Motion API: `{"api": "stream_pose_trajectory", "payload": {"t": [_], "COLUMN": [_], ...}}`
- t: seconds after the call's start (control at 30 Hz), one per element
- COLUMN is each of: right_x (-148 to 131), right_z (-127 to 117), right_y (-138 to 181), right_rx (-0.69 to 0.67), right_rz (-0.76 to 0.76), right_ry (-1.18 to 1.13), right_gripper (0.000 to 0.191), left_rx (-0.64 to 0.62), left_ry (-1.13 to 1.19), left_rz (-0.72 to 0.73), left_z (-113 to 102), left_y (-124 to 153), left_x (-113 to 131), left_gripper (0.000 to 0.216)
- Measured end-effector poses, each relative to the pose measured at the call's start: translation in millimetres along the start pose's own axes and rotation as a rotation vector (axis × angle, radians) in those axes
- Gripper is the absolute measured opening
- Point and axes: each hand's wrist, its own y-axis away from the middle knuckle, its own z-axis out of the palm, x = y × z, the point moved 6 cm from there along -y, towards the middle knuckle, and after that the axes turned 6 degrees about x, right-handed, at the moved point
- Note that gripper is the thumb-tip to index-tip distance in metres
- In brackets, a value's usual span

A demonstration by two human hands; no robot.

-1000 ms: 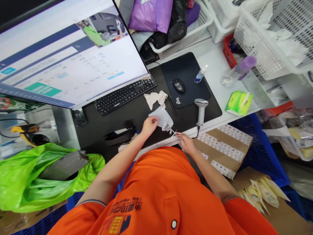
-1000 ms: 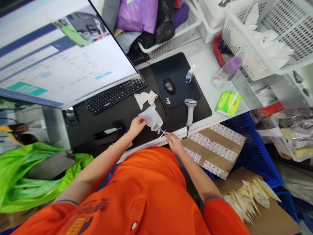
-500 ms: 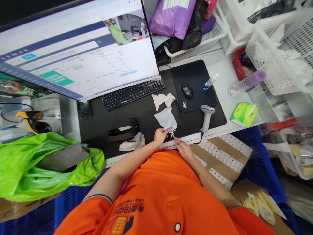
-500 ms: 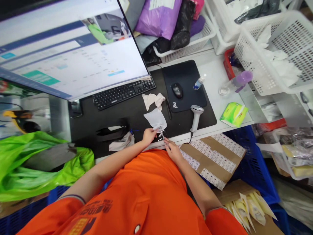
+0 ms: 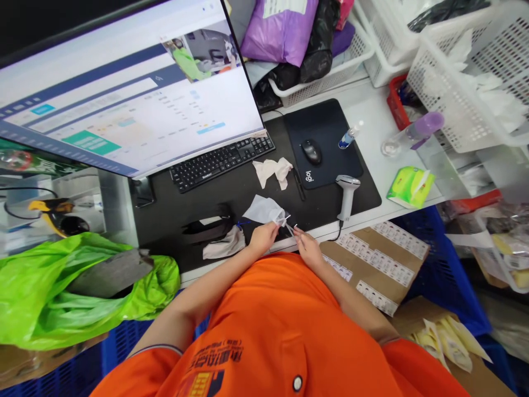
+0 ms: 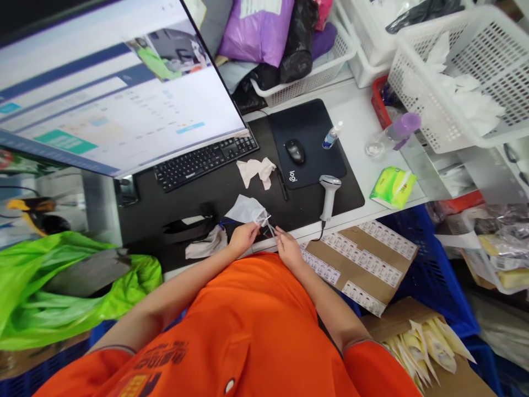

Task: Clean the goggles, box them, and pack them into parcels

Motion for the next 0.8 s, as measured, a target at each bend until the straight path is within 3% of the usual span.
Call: {"api": "stream_pose_trajectory", "payload": {"t": [0.17,0.43,0.53,0.6,0.67,0.73,0.8], "right_x": [-15,-15,-12,-13,-15,-18,-21], "right_z": [15,44,46,44,42,41,40], "right_y": [-14,-19,-18,-18,-18,-20,-21], "right_rx": [-0.113,-0.318,-0.401,-0.433,-0.461,-0.478,-0.482], "right_rz": [-0.137,-0.251,-0.311,-0.347,-0.373,-0.385,-0.39], "right_ry": [0.172,0.372,0.493,0.544,0.571,0.584,0.588], "right_gripper": [0.039,0.043,0.047,0.051,0.053,0.054,0.053], "left_rx": [0.052,0.093,0.151,0.167,0.071,-0.2,-0.338], "left_ry": [-0.063,-0.111,-0.115,-0.169,-0.312,-0.567,-0.672], "left_rz": [-0.019,-0.005,-0.053,-0.042,0.031,0.093,0.104], "left_z": [-19,-54,-79,-92,-91,-72,-56], "left_y": [13,47,39,16,-16,-45,-68], "left_x": [-13,-26,-25,-13,8,24,34], "left_gripper": [0.033,0.019,0.027,0.031,0.027,0.022,0.023]}}
